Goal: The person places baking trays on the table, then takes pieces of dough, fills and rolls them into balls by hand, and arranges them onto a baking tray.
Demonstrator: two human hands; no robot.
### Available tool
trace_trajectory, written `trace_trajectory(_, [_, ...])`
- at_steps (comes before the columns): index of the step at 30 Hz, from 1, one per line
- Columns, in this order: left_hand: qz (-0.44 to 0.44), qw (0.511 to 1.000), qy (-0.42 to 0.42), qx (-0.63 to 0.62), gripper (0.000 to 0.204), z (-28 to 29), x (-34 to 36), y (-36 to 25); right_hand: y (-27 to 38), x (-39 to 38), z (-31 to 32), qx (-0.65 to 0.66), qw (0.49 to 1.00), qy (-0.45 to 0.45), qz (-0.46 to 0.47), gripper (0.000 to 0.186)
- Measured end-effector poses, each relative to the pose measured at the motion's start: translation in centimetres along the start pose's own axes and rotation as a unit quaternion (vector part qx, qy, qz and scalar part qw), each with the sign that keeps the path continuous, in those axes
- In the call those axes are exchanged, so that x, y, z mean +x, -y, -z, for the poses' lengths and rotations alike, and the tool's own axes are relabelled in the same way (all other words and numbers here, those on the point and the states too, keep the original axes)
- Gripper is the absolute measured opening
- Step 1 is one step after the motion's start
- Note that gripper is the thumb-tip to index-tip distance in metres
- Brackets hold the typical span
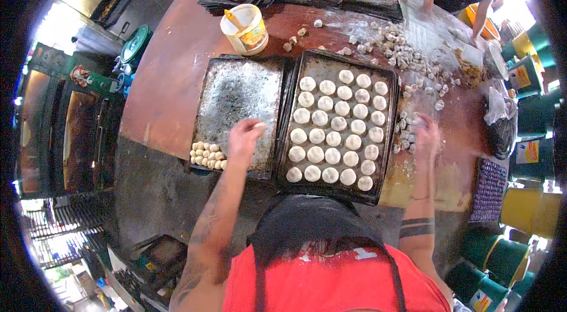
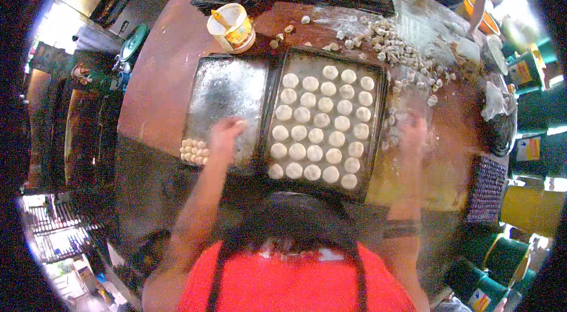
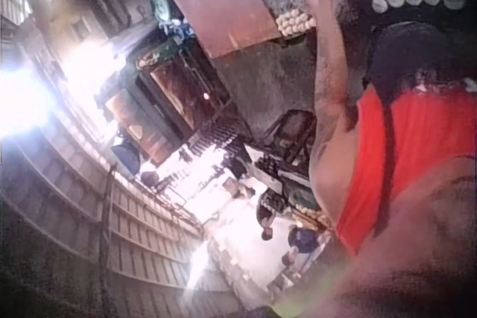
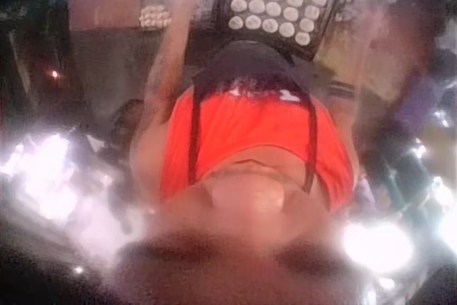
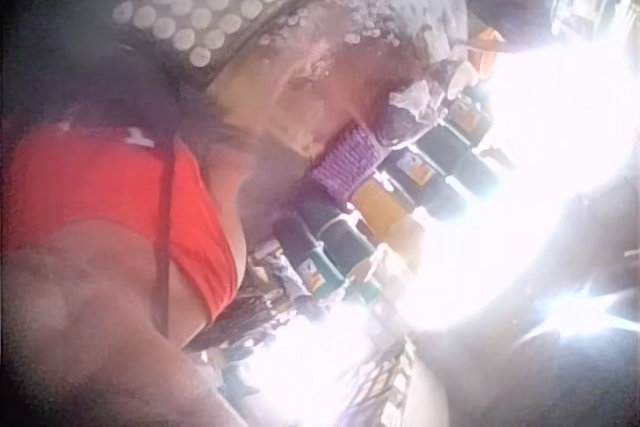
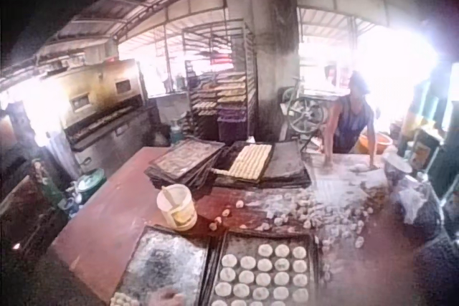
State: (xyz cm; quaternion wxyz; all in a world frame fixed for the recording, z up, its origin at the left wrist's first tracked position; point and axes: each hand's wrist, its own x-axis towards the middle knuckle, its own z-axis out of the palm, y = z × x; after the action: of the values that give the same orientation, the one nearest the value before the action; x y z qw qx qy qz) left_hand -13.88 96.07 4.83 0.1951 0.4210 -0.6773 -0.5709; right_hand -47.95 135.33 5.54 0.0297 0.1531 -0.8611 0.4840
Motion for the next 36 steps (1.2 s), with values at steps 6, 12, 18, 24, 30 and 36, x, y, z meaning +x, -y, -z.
trace_trajectory(6, [0.097,0.930,0.222,-0.276,0.030,-11.6,-1.7,-7.0,15.1,-8.1,-9.4,0.226,0.926,0.293,0.074,0.029])
trace_trajectory(12, [0.132,0.904,0.217,-0.342,0.026,-12.2,-4.4,-10.2,19.2,-8.5,-9.7,-0.028,0.929,0.201,0.309,0.030])
trace_trajectory(18, [0.037,0.932,0.255,-0.256,0.029,-11.8,-4.3,-11.0,17.7,-8.4,-8.8,0.143,0.948,0.280,0.048,0.034])
trace_trajectory(24, [0.046,0.913,0.241,-0.325,0.021,-12.1,-4.1,-13.1,18.4,-8.3,-9.9,0.434,0.854,0.232,-0.167,0.034])
trace_trajectory(30, [-0.196,0.966,0.128,-0.113,0.036,-12.4,-5.0,-13.6,20.3,-7.5,-8.9,0.184,0.970,0.144,0.072,0.031])
trace_trajectory(36, [0.150,0.878,0.250,-0.380,0.050,-11.0,-2.1,-13.0,21.0,-7.0,-8.6,-0.041,0.952,0.168,0.254,0.033])
